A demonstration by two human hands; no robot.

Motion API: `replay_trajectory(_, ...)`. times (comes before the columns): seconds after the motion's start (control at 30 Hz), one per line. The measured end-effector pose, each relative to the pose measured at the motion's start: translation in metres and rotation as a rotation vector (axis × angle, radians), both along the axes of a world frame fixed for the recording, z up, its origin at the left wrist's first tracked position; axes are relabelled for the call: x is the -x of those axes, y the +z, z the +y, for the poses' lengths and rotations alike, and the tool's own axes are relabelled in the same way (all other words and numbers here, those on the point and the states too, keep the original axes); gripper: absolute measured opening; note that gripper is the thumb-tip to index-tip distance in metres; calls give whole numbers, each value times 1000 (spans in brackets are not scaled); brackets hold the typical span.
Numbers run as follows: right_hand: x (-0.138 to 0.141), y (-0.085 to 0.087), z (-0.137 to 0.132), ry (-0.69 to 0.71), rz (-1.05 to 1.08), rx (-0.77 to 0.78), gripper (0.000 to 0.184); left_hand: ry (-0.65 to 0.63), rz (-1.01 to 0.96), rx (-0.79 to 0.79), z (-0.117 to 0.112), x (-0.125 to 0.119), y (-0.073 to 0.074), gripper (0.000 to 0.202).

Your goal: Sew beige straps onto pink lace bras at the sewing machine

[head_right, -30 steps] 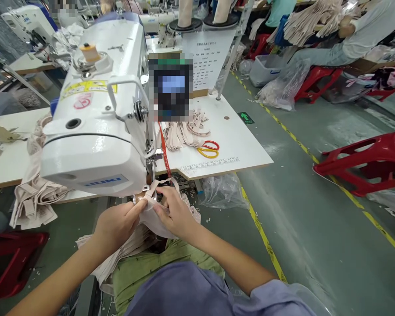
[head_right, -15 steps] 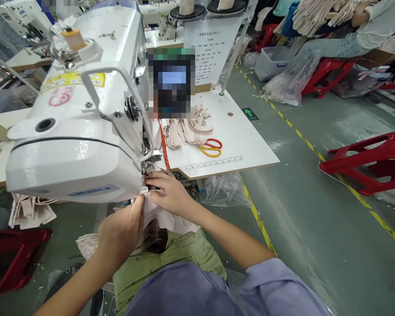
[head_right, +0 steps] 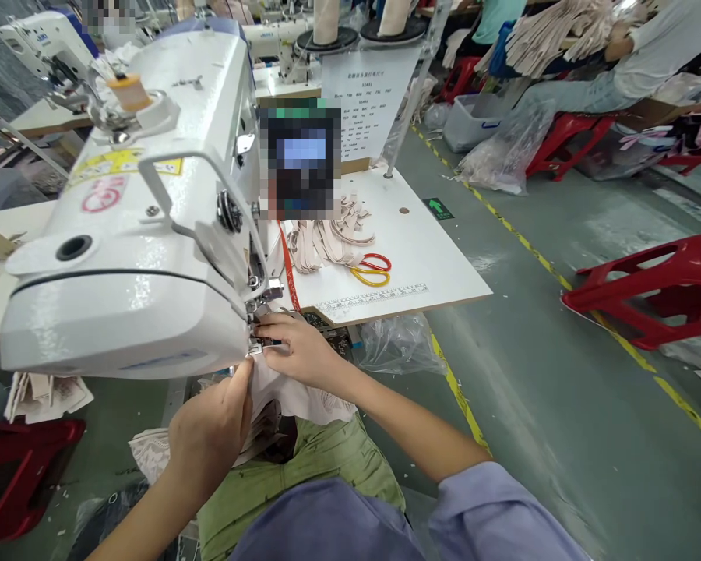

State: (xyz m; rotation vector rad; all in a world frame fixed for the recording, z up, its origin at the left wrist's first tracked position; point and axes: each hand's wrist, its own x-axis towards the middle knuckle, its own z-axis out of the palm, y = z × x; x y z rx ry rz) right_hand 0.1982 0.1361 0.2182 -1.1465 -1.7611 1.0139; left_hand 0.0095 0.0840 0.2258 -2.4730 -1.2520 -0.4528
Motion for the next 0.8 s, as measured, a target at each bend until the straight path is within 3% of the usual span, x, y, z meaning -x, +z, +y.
replay_trajectory(0.23,-4,-1,0,-37,-31,6,32,-3,10,10,0,1,-2,25)
replay_trajectory(0.4,1,-2,0,28,-43,7,28,26,0,31,-2,9,-1,26)
replay_trajectory(0.63,-4,-3,-1,14,10,27,31,22,-33,27,-2,6,-4,27)
replay_trajectory(0.8,2,-9,0,34,-32,6,27,77,-115,157,-4,18,-8,30)
